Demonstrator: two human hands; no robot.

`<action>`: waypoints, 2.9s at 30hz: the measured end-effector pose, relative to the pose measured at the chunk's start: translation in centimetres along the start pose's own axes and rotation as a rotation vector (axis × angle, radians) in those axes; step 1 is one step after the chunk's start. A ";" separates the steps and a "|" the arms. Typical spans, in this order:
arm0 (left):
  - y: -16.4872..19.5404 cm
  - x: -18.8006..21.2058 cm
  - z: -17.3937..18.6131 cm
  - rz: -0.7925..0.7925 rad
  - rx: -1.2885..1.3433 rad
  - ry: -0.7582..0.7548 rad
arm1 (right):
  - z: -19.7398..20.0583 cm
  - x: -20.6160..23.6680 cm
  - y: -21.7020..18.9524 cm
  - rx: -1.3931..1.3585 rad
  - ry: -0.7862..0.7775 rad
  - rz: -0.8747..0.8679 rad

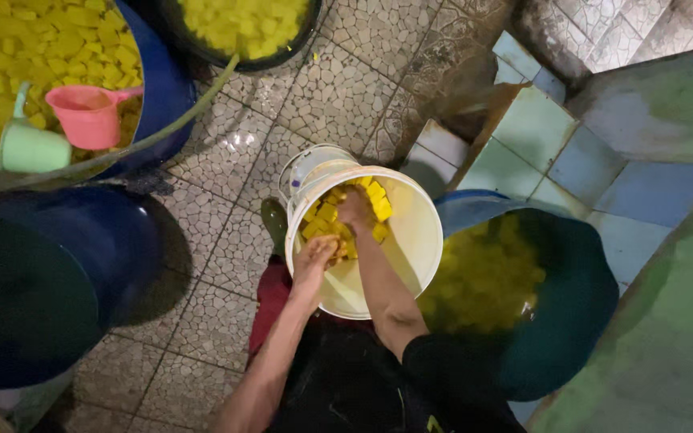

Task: The person washes yellow tofu cubes in a large water-filled basin, rubbing and turning individual pieces by hand, then places the washed pieces into a white bucket. At the end the person uses a pink plastic scoop to pour water over the tofu in the basin.

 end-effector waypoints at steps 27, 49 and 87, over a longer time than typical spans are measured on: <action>-15.1 3.0 -25.6 0.163 -0.419 -0.343 | 15.5 8.7 27.3 -0.311 0.408 -0.397; -18.8 -3.2 -31.2 0.287 -0.204 -0.091 | 18.1 7.5 41.2 -0.094 0.327 -0.477; -21.8 -5.4 -34.6 0.612 -0.068 -0.144 | 20.7 10.3 41.3 -0.552 0.378 -0.135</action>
Point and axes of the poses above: each hand's wrist, its own x-axis away from the middle knuckle, its own z-axis out of the back of the hand, y = z × x, the point moved 7 cm from there along -x, towards the middle knuckle, and after that the axes turned 3 degrees about z, right-handed, at the moved point
